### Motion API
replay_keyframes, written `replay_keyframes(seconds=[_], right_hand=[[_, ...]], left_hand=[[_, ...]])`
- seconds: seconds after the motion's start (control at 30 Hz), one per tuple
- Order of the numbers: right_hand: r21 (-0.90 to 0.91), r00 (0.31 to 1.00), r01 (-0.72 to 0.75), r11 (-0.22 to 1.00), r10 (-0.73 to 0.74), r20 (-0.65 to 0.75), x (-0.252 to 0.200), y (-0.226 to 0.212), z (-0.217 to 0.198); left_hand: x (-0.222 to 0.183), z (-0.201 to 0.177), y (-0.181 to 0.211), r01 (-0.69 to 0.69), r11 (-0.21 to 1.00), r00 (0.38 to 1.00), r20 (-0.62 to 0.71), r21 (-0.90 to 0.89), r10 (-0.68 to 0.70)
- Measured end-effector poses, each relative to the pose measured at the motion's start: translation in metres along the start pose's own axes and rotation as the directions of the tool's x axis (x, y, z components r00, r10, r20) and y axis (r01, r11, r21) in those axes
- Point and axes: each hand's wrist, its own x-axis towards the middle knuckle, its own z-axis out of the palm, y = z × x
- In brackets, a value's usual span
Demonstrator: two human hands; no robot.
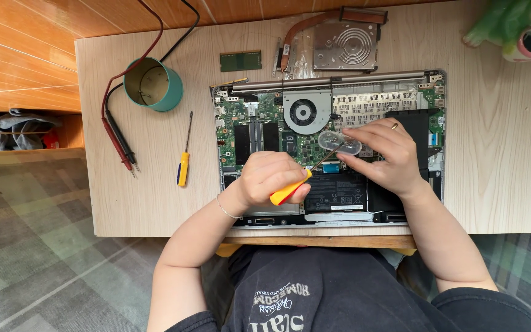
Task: Replacing or repairing internal components of a laptop on a repair bench.
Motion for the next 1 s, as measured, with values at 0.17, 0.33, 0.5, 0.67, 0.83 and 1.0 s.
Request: replay_keyframes(seconds=[0.17,0.33,0.5,0.67,0.83,1.0], right_hand=[[-0.009,0.999,-0.029,1.000,0.029,0.027,0.001,0.001,0.002],[-0.021,0.992,-0.052,0.998,0.054,0.111,0.001,0.005,0.006],[-0.014,0.971,-0.085,0.996,0.086,0.223,0.004,0.004,0.008],[-0.039,0.951,-0.095,0.995,0.102,0.293,-0.001,0.008,0.012],[-0.134,0.956,-0.017,0.991,0.056,0.287,0.007,-0.012,0.009],[-0.161,0.912,0.354,0.921,-0.302,0.279,0.000,-0.041,0.019]], left_hand=[[-0.007,0.003,-0.004,0.071,0.996,0.996,-0.057,-0.053,-0.074],[-0.011,0.003,0.000,0.167,0.971,0.959,-0.199,-0.174,-0.200],[-0.025,-0.013,0.020,0.362,0.842,0.848,-0.233,-0.400,-0.475],[-0.064,-0.027,0.045,0.497,0.673,0.648,-0.280,-0.548,-0.708],[-0.110,-0.026,0.060,0.561,0.549,0.450,-0.328,-0.620,-0.831],[-0.141,-0.022,0.063,0.562,0.524,0.297,-0.435,-0.640,-0.850]])
